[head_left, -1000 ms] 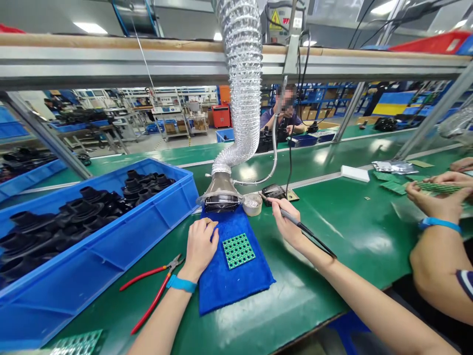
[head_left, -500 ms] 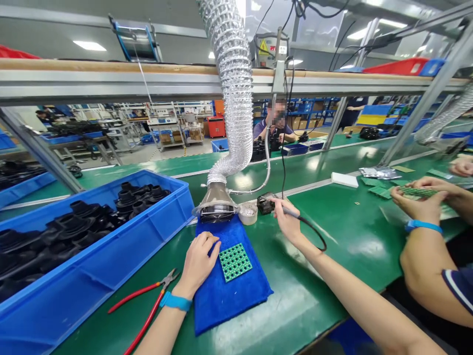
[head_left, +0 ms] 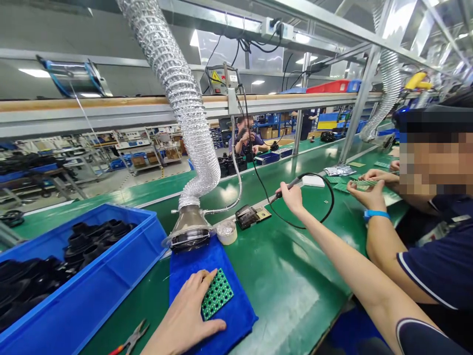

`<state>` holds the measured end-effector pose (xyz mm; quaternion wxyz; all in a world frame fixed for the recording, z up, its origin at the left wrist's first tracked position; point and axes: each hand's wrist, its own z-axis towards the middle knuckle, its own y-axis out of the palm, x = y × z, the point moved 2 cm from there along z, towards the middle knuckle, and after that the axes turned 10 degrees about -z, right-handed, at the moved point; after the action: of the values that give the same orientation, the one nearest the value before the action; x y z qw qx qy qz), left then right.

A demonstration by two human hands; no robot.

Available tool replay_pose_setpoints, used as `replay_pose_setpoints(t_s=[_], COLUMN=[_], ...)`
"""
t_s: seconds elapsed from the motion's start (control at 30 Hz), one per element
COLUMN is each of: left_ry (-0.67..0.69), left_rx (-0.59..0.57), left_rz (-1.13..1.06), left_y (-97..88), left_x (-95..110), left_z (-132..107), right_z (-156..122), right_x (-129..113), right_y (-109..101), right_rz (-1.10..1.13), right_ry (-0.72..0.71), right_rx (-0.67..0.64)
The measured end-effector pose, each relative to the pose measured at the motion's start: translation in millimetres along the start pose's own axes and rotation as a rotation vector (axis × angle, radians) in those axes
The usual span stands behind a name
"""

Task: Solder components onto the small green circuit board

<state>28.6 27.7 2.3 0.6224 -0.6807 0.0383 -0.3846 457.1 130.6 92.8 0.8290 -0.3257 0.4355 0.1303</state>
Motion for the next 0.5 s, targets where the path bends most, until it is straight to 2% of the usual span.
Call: replay_pose_setpoints(t_s=[0.13, 0.3, 0.5], left_ry=[-0.006, 0.022, 0.132], left_rx=[0.02, 0.028, 0.039], left_rz=[0.045, 0.102, 0.123], left_y=[3.4, 2.0, -4.0], left_x=[-8, -19, -21], left_z=[-1, 3, 7], right_z=[3, 2, -3], right_x=[3, 7, 12], right_y=[12, 38, 69], right_rz=[0.014, 0.081, 0.207], right_ry=[0.031, 0.109, 0.261], right_rx=[-0.045, -0.11, -0.337])
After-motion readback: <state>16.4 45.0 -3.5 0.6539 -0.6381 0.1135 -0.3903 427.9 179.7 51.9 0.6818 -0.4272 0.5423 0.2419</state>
